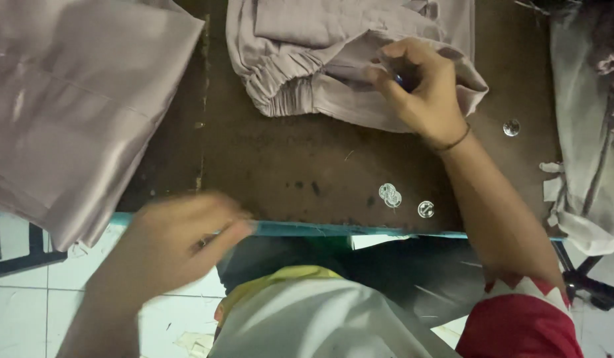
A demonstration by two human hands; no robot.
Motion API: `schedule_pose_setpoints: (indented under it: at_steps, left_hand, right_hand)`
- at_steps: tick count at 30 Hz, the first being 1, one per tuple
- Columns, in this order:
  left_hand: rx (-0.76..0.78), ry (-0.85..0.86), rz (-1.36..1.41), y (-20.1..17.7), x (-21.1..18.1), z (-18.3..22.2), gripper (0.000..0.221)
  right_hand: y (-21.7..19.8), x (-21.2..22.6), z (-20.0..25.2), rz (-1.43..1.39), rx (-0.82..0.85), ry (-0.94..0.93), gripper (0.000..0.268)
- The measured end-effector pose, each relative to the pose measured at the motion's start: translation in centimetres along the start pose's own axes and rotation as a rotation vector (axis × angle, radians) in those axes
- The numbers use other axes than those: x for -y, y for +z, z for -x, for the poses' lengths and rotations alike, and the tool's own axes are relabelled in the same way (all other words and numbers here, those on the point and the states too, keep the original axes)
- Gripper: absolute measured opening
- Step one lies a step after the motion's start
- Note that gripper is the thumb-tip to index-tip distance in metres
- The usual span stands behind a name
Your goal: Folding satin garments and trimming loose threads using thread snips
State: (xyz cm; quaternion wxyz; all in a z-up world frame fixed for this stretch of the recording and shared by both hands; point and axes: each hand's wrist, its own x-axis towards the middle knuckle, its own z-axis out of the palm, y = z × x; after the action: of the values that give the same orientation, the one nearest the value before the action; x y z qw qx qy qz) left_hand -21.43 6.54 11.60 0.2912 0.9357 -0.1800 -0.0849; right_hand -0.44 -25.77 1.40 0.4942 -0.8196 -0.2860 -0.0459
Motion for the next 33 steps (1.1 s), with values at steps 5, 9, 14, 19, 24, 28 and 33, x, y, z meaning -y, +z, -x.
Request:
schedule_pose_setpoints:
  at_steps: [5,9,14,19,24,28,33]
  left_hand:
    - [-0.162,0.377,-0.042,3.3,4.5,-15.3,0.011]
    - [-0.423,0.391,-0.212,5.2,8.4,-19.8,0.008]
    - [-0.403,0.261,-0.053,6.0,9.5,-21.8,0.015]
    - [-0.282,0.200,-0.067,6.7,9.5,-22.6,0.018]
    - [-0.268,0.255,0.027,7.0,10.4,-22.9,0.013]
    - [-0.278,0.337,0.166,5.3,10.3,-22.1,0.016]
    - [-0.313,0.424,0.240,5.0,10.1,-21.6,0.018]
  right_hand:
    - [1.4,-1.9,-0.2,-0.119,-0.027,-0.014,0.010]
    - [1.7,-1.6,-0.5,-0.043,0.011,0.163,0.011]
    - [1.5,-0.9,-0.9,0.022,0.129,0.089,0.015]
    - [1.3,-0.2,-1.2,0.063,0.152,0.093,0.011]
    - [1.2,0.5,-1.6,0.060,0.189,0.132,0.035]
    - [1.5,1.9,-2.2,0.107,0.219,0.007,0.044]
    - [2.2,2.0,-1.9,0.118,0.150,0.086,0.026]
